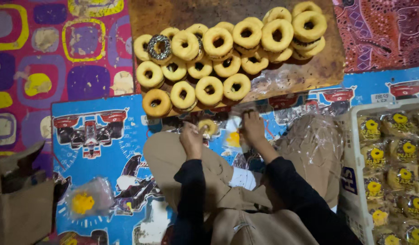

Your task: The person sits on the floor and repeatedly picks up donuts from a wooden board, places them into small plastic bags, and arranges the sealed bags into a white crate. The donuts include plain and chocolate-sprinkled varieties.

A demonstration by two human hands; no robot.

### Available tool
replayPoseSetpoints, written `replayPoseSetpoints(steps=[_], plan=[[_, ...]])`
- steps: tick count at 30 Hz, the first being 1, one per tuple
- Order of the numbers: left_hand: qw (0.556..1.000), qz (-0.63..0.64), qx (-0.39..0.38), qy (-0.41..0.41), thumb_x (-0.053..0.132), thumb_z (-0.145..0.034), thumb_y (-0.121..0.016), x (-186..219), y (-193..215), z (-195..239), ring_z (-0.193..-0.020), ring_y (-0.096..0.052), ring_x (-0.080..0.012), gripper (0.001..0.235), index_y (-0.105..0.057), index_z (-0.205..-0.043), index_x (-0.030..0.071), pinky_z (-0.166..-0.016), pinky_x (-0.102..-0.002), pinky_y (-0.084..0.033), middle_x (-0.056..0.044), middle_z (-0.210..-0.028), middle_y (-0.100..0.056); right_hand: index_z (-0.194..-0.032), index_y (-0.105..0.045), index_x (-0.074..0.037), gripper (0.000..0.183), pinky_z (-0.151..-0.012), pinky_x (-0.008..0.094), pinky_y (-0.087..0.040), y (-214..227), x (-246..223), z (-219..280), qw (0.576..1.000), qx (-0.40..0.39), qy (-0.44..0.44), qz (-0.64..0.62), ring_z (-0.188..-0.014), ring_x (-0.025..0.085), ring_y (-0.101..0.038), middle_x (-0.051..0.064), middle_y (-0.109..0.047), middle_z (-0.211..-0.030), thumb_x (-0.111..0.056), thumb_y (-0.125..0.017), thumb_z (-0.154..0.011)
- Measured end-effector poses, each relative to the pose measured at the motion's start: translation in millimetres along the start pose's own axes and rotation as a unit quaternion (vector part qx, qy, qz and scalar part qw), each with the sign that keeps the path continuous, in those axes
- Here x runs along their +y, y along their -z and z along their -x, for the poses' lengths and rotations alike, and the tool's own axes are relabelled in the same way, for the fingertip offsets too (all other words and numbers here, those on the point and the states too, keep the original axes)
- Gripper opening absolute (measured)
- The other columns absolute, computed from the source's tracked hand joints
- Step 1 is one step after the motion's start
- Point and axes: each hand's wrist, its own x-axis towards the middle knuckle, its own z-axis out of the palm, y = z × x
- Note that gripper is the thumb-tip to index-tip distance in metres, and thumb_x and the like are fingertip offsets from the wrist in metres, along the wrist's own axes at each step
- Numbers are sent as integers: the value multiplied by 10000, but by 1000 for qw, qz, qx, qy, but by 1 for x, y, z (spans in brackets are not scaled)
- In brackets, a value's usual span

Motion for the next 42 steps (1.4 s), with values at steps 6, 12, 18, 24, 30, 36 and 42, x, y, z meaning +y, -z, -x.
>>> replayPoseSetpoints(steps=[6,12,18,24,30,36,42], plan=[[976,-192,-96,38,265,-700,-869,23,-25,8,-1114,-578,-463,684,-556,-1239,-18,-791,-503,-546,-280,-1434,-448,-805,-752,-161,39,-918,494,-431,-17,-3,-15,976,-153,58,144,-910,283,-662,107,-676,-914,-166,-740,-768],[983,-75,-107,-129,461,-884,-783,53,-39,23,-1282,-551,-435,726,-572,-1369,-35,-1053,-513,-478,-298,-1392,-545,-929,-738,-133,140,-1012,446,-421,41,-27,14,960,-189,140,154,-1030,233,-681,63,-721,-980,-152,-610,-876],[926,138,-213,-279,285,-1026,-560,120,-36,89,-1411,-575,-327,386,-684,-1375,174,-1228,-492,-306,-120,-1476,-657,-1266,-670,-136,477,-1145,632,-179,132,-40,42,989,-14,127,81,-1229,352,-624,131,-701,-1240,-247,-598,-807],[693,696,-148,118,343,-1033,-502,95,-36,77,-1393,-440,-235,583,-327,-1549,136,-1174,-413,-336,-132,-1516,-453,-1390,-587,-42,667,-1151,656,-279,184,-89,36,969,-88,212,-95,-1232,439,-606,219,-639,-1299,-460,-719,-887],[409,866,-66,279,279,-1104,-586,0,-53,40,-1085,-645,-262,231,-569,-1261,110,-1015,-424,-539,-139,-1188,-675,-1171,-779,-195,397,-829,431,-567,213,-88,-90,978,-115,171,-19,-1016,329,-687,67,-681,-1134,-430,-726,-855],[411,828,21,381,365,-1006,-619,-6,-22,38,-1120,-679,-298,232,-593,-1094,152,-966,-480,-568,-153,-1180,-693,-1098,-759,-179,453,-670,474,-585,199,-80,-152,968,-49,226,94,-870,413,-661,147,-633,-1091,-300,-806,-664],[339,843,34,416,382,-982,-635,19,-6,38,-1196,-634,-401,299,-581,-1109,117,-1037,-630,-498,-244,-1240,-642,-1096,-736,-159,273,-702,467,-595,183,-74,-155,962,-76,219,145,-914,380,-690,144,-634,-1211,-229,-745,-832]])
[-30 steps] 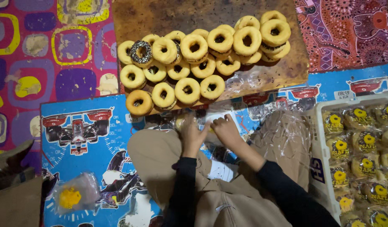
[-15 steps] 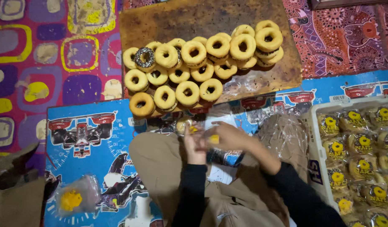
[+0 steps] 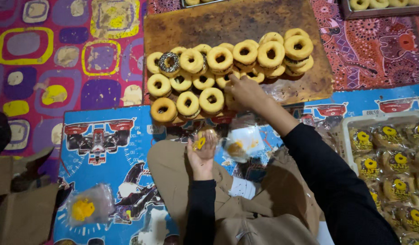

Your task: The person sits on the floor and repeatedly picks up donuts from a wooden board, places them into small plastic bags, and arranges the sealed bags into a white crate. The donuts include plain and chocolate-sprinkled varieties.

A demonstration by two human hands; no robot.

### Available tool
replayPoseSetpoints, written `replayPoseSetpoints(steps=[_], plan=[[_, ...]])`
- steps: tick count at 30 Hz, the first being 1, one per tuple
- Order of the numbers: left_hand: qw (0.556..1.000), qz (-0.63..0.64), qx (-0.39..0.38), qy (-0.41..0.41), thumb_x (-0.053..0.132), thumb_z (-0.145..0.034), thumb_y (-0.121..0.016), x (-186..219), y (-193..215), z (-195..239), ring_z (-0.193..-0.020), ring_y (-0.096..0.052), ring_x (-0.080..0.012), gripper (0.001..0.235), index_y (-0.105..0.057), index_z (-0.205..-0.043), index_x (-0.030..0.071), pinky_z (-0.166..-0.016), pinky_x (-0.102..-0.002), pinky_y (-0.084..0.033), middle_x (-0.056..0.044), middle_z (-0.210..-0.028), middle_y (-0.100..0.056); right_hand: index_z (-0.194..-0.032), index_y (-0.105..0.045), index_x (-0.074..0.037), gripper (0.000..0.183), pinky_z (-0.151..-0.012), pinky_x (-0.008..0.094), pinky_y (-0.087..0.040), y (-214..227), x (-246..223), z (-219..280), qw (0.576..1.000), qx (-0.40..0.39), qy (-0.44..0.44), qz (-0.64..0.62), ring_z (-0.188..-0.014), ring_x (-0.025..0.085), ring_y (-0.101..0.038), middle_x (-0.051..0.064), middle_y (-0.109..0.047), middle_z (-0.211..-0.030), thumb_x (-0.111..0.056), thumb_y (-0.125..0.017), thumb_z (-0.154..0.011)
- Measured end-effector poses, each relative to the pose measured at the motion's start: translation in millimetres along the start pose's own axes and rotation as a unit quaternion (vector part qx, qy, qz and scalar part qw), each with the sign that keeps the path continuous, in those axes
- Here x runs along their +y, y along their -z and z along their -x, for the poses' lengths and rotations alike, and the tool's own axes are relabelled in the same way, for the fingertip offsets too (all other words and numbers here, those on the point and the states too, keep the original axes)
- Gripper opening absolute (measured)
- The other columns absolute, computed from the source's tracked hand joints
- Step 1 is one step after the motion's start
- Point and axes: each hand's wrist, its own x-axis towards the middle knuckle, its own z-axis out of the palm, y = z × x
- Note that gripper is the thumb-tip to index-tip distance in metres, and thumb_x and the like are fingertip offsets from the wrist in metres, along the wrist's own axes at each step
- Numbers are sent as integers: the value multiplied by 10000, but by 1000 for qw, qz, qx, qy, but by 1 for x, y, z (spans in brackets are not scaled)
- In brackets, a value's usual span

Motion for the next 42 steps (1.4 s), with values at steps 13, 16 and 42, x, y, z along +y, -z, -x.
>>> replayPoseSetpoints(steps=[13,16,42], plan=[[983,150,-79,68,340,-1026,-558,-29,-35,6,-1378,-450,-528,500,-465,-1363,-17,-1121,-671,-395,-345,-1487,-449,-1169,-553,-44,528,-882,254,-567,59,-93,165,764,290,-133,-560,-1097,150,-669,136,-686,-1215,-95,-915,-788],[867,313,-53,384,428,-890,-583,-34,-46,15,-1334,-364,-487,802,-352,-1460,-87,-1059,-606,-388,-278,-1463,-441,-1286,-479,-71,700,-661,193,-507,54,-124,184,707,293,-197,-612,-986,103,-695,98,-717,-1157,-148,-911,-741],[957,-263,-83,92,43,-880,-601,-47,-8,38,-1130,-670,-293,462,-570,-1339,86,-976,-472,-561,-143,-1272,-658,-1153,-729,-108,354,-998,461,-455,107,-92,172,935,221,-33,-276,-1206,328,-594,85,-657,-1267,-35,-740,-807]])
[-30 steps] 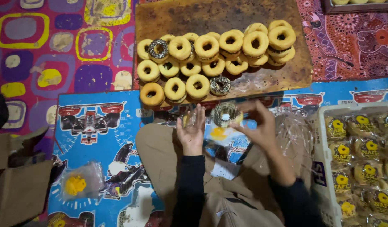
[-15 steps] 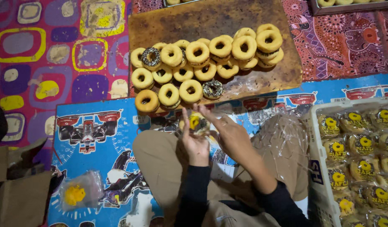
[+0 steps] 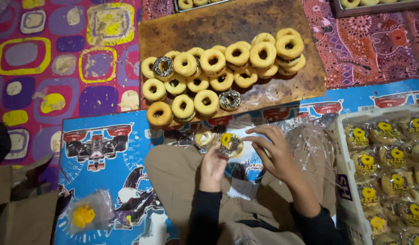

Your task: The person sits on the floor and repeatedly picks up donuts from a wooden board, places them into small plastic bags, and arranges the sealed bags into a white crate. The donuts include plain and chocolate-sprinkled varieties.

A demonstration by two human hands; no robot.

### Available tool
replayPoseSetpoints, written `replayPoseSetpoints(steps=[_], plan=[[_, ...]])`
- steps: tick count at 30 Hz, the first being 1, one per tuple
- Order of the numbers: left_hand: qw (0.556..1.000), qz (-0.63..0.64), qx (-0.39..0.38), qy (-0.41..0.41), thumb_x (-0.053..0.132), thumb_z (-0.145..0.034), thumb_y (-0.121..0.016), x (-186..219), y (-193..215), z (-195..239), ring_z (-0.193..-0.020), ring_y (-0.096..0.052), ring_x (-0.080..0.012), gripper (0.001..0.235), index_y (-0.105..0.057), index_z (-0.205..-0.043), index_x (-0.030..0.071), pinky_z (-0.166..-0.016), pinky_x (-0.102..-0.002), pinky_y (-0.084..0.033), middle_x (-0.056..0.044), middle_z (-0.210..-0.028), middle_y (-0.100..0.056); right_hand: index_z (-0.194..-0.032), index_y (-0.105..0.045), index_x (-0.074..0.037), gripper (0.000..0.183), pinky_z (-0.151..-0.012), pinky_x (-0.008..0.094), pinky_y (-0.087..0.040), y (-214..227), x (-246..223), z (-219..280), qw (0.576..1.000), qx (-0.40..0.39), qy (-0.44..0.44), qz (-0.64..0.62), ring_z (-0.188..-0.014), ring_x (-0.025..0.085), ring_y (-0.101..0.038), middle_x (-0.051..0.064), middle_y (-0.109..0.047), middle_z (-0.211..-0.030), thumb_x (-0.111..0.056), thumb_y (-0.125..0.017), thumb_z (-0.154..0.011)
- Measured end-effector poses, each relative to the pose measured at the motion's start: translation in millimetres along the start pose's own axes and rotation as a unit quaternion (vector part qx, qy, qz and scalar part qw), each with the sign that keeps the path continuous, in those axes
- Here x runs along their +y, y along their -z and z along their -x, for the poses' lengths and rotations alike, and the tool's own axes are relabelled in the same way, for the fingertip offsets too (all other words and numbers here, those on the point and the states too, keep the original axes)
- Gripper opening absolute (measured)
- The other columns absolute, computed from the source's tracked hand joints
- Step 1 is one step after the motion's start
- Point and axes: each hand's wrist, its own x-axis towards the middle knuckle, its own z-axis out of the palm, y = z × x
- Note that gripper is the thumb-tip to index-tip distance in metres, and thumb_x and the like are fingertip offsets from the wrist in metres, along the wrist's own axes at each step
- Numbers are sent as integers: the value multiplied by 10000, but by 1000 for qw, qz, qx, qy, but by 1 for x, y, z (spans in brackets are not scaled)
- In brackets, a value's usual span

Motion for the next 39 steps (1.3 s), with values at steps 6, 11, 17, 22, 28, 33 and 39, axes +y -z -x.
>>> replayPoseSetpoints(steps=[6,11,17,22,28,33,39], plan=[[995,-42,-51,68,152,-960,-631,-24,8,7,-1116,-656,-266,479,-584,-1430,71,-904,-386,-529,-136,-1302,-662,-1098,-761,-152,495,-955,480,-467,11,-2,13,989,-95,115,12,-1167,342,-611,104,-696,-1231,-53,-738,-614],[968,-240,10,-77,165,-957,-642,-25,-30,27,-1220,-573,-186,499,-550,-1440,80,-996,-332,-474,-77,-1372,-599,-1054,-781,-104,365,-836,401,-525,10,6,13,992,-97,76,5,-964,247,-679,28,-713,-969,-18,-763,-700],[728,-594,-259,-224,167,-1063,-532,3,-84,86,-1231,-626,-150,308,-707,-1220,-32,-1095,-315,-441,-108,-1246,-730,-1033,-731,-63,284,-754,354,-571,26,5,8,980,-152,20,-128,-894,248,-695,63,-720,-952,-68,-797,-757],[807,-529,-261,-7,117,-1100,-583,5,-109,109,-944,-642,-89,214,-711,-1129,-51,-829,-270,-529,-53,-1032,-718,-987,-668,-40,236,-841,365,-578,43,-12,-4,996,-18,19,-82,-1011,267,-706,88,-715,-1076,-107,-800,-803],[830,-482,-281,3,58,-1058,-532,-6,-108,117,-966,-613,-58,212,-651,-1217,-14,-819,-240,-505,-2,-1046,-679,-996,-782,-74,293,-699,369,-548,50,-32,-12,997,-72,32,4,-844,267,-657,77,-690,-926,-148,-840,-719],[710,-632,-264,-163,40,-946,-611,2,-111,122,-871,-722,-149,192,-655,-1114,-41,-746,-293,-555,-111,-961,-756,-988,-726,-28,268,-692,378,-553,49,-34,-9,987,-150,60,17,-841,278,-682,90,-660,-912,-137,-786,-751],[623,-734,-228,-146,107,-1036,-611,11,-113,129,-714,-685,-226,185,-710,-1042,-49,-659,-337,-526,-189,-874,-714,-872,-671,0,227,-678,404,-545,17,23,18,971,-224,65,-55,-766,317,-669,126,-640,-823,-153,-804,-771]])
